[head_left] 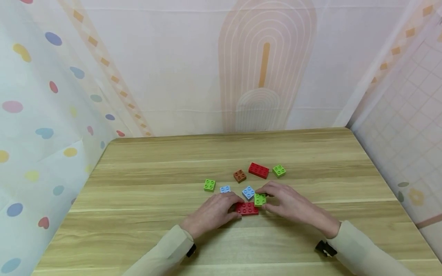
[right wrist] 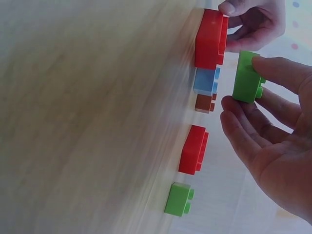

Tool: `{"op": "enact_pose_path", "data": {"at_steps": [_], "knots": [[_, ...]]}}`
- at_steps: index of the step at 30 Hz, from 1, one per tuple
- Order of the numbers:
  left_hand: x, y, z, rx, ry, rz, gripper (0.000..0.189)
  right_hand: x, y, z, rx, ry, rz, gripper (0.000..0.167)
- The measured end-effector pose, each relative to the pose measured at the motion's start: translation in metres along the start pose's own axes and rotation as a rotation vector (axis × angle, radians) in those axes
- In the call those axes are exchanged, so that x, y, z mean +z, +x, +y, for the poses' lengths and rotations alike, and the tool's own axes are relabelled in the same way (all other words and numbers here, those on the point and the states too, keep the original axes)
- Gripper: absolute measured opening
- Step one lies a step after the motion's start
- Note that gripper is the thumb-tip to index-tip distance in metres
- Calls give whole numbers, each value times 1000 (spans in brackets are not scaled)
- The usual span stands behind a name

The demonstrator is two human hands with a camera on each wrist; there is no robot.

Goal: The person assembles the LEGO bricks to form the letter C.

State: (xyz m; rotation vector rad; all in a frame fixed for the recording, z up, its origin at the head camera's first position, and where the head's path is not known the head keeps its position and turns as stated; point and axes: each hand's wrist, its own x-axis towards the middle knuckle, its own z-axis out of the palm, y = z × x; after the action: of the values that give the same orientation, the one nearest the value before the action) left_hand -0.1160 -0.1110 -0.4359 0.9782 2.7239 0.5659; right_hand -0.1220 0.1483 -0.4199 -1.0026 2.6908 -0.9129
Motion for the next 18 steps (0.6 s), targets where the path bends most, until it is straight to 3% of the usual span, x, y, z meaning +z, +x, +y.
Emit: {"op": "enact_pose_path", "data": {"at_steps": [18], "knots": [[1, -1, -1, 6, -8, 6, 35, 6, 1, 0, -13, 8, -69, 38]]}}
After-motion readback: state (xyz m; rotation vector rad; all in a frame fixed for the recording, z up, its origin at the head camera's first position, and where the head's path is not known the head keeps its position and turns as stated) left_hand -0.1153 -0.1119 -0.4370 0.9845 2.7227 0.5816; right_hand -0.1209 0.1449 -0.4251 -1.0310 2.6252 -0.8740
